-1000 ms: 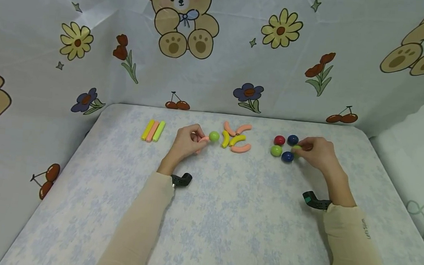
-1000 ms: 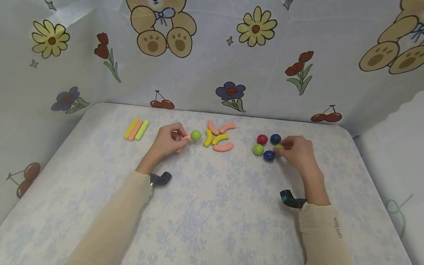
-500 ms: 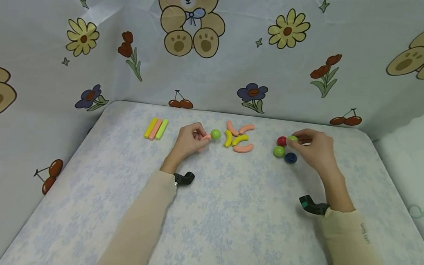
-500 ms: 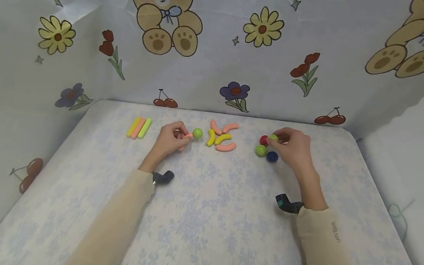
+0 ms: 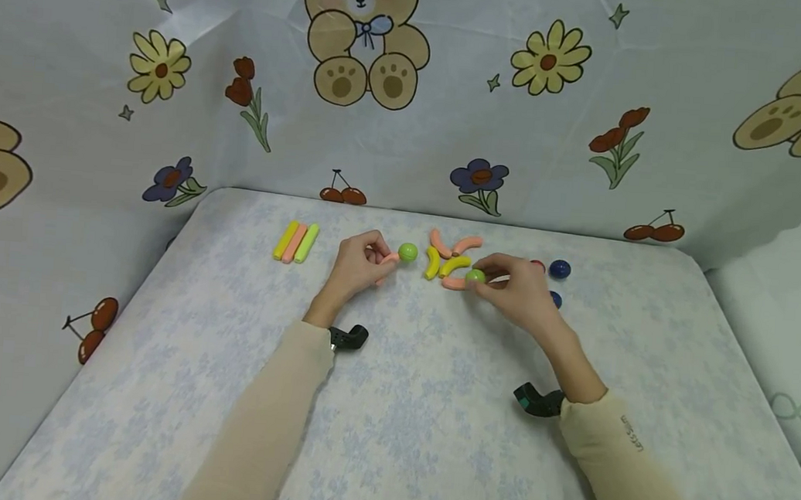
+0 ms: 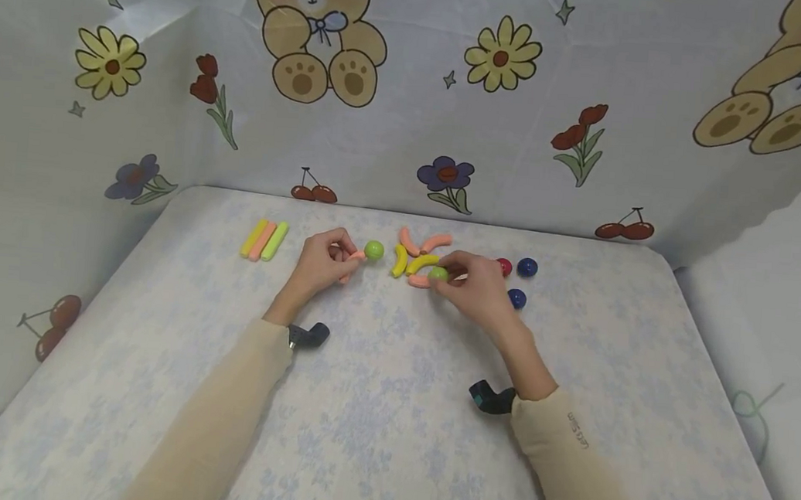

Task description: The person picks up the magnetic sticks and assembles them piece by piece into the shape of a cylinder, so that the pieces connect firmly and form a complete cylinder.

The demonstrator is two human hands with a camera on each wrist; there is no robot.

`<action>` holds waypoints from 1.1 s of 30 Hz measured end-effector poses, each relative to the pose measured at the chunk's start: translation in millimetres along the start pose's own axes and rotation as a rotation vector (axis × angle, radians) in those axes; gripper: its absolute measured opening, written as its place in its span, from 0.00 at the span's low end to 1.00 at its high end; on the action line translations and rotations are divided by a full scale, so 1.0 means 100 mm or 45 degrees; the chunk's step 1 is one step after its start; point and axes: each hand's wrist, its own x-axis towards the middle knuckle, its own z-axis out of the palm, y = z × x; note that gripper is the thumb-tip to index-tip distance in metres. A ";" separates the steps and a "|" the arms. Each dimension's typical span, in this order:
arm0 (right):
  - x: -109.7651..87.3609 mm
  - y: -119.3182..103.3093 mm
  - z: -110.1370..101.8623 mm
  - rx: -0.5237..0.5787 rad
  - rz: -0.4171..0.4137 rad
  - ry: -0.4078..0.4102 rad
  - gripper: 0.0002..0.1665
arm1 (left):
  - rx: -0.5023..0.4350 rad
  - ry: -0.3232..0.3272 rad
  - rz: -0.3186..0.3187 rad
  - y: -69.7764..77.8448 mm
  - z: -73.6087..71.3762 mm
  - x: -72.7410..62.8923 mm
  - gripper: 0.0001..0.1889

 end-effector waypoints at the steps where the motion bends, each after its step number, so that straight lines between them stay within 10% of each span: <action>1: 0.02 -0.06 0.07 0.012 -0.011 -0.028 0.16 | 0.005 0.010 -0.002 0.00 0.00 0.00 0.07; 15: 0.25 -0.55 0.84 0.249 -0.166 -0.170 0.14 | 0.112 0.135 -0.057 -0.01 0.03 0.01 0.07; 33: 0.25 -0.53 1.07 0.405 -0.154 -0.040 0.17 | 0.131 0.169 -0.053 -0.02 0.03 0.04 0.08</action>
